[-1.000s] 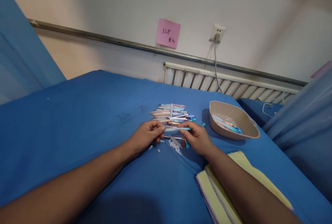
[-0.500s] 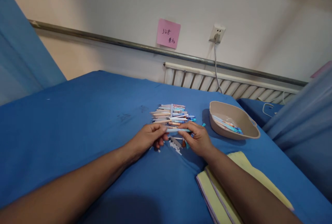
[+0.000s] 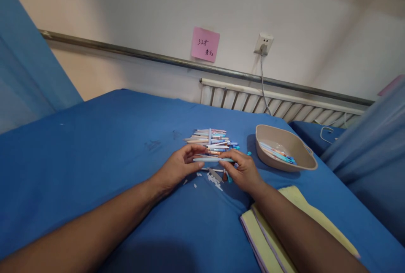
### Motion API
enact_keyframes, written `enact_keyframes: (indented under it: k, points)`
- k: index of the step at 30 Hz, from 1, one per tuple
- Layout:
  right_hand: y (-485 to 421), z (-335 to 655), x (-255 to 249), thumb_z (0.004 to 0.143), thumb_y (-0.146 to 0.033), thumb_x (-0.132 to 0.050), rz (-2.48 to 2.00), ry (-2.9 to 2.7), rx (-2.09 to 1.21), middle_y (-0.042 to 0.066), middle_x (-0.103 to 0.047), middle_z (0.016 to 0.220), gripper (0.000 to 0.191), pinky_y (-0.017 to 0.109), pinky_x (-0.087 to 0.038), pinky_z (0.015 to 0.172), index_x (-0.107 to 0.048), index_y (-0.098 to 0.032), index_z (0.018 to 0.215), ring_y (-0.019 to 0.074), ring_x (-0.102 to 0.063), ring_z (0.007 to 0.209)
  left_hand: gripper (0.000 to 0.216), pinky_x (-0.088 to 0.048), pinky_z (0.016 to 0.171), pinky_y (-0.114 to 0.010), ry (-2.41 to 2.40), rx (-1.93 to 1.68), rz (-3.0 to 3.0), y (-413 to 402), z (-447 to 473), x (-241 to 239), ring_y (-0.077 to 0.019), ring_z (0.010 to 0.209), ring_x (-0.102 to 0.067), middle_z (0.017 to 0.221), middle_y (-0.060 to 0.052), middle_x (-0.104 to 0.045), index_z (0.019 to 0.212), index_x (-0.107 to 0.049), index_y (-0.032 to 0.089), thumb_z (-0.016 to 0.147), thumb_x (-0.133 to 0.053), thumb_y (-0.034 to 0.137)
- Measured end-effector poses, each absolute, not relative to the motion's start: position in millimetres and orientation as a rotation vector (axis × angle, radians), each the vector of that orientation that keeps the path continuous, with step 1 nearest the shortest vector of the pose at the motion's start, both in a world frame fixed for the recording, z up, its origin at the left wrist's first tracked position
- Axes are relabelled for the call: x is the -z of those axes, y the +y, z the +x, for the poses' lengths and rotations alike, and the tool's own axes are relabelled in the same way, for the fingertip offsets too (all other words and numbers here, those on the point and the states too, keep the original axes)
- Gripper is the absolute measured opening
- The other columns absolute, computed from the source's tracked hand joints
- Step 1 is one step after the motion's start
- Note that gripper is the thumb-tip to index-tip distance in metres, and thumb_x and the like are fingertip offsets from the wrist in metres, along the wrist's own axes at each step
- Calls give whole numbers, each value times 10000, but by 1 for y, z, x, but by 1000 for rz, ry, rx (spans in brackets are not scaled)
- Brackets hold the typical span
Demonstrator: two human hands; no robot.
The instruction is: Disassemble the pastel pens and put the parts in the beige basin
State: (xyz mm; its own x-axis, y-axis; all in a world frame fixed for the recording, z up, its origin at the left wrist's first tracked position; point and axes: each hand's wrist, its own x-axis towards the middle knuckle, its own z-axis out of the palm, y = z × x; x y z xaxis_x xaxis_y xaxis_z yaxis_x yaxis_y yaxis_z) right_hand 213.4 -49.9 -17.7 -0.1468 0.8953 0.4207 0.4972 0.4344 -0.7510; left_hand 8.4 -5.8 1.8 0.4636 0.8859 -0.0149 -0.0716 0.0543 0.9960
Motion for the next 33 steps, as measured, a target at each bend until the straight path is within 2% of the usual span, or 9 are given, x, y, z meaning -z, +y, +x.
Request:
enact_keyframes:
  k: [2,5,9,15,17,20,24,29,33]
  points:
    - [-50,213,17,866,-323,-500,-1192,-1821,-540,36,-621,904,186,251,-489,591,-632,-235,964,102,-569,522,393,-471,588,-251,869,-770,1314,-5,8,-1,-146,698,-613,893,-72,-671,1021,-595,164,722,-666,409]
    - [-50,213,19,860,-315,-513,-1177,-1870,-502,32,-621,848,176,257,-483,635,-635,-237,959,131,-595,620,356,-425,495,-226,884,-637,1358,-4,8,4,-105,527,-545,694,-44,-644,839,-626,128,758,-604,474]
    - [-51,211,20,832,-303,-555,-1187,-1830,-589,23,-615,842,157,240,-474,590,-605,-225,959,121,-582,609,283,-436,558,-227,864,-640,1390,-4,6,4,-99,568,-546,679,-10,-618,861,-632,139,688,-707,350]
    - [-50,219,13,841,-416,-522,-1061,-1580,-907,39,-601,936,340,214,-466,493,-503,-211,1112,111,-562,623,270,-389,533,-209,747,-457,1573,-7,6,-6,-87,573,-500,663,3,-592,927,-670,139,744,-652,337]
    - [-46,227,9,870,-472,-442,-1041,-1448,-907,46,-603,925,353,210,-450,470,-517,-195,1076,107,-553,608,246,-420,566,-218,739,-474,1488,-6,6,-4,-91,589,-524,675,1,-604,892,-648,132,753,-649,335]
    - [-41,240,5,865,-509,-420,-1111,-1379,-889,13,-591,727,366,216,-427,469,-562,-173,894,97,-520,528,232,-460,608,-236,741,-556,1311,-1,4,1,-95,616,-572,775,-20,-648,872,-582,142,742,-675,309]
    - [-42,247,8,798,-406,-564,-1349,-1694,-907,-22,-570,594,236,206,-379,487,-564,-174,754,93,-498,499,295,-490,663,-253,716,-614,1172,7,1,6,-117,696,-629,902,-44,-671,881,-518,161,696,-733,243]
    - [-51,237,9,709,-280,-662,-1566,-2181,-673,-9,-621,682,139,207,-335,537,-591,-188,785,106,-518,585,303,-494,658,-239,714,-615,1132,8,-1,6,-106,682,-636,893,-42,-677,903,-490,163,715,-720,226]
    - [-58,230,3,727,-181,-602,-1600,-2280,-637,0,-638,737,111,211,-323,547,-601,-199,837,113,-528,616,310,-490,633,-230,732,-601,1140,6,-2,5,-94,648,-625,896,-47,-676,914,-489,159,721,-716,244]
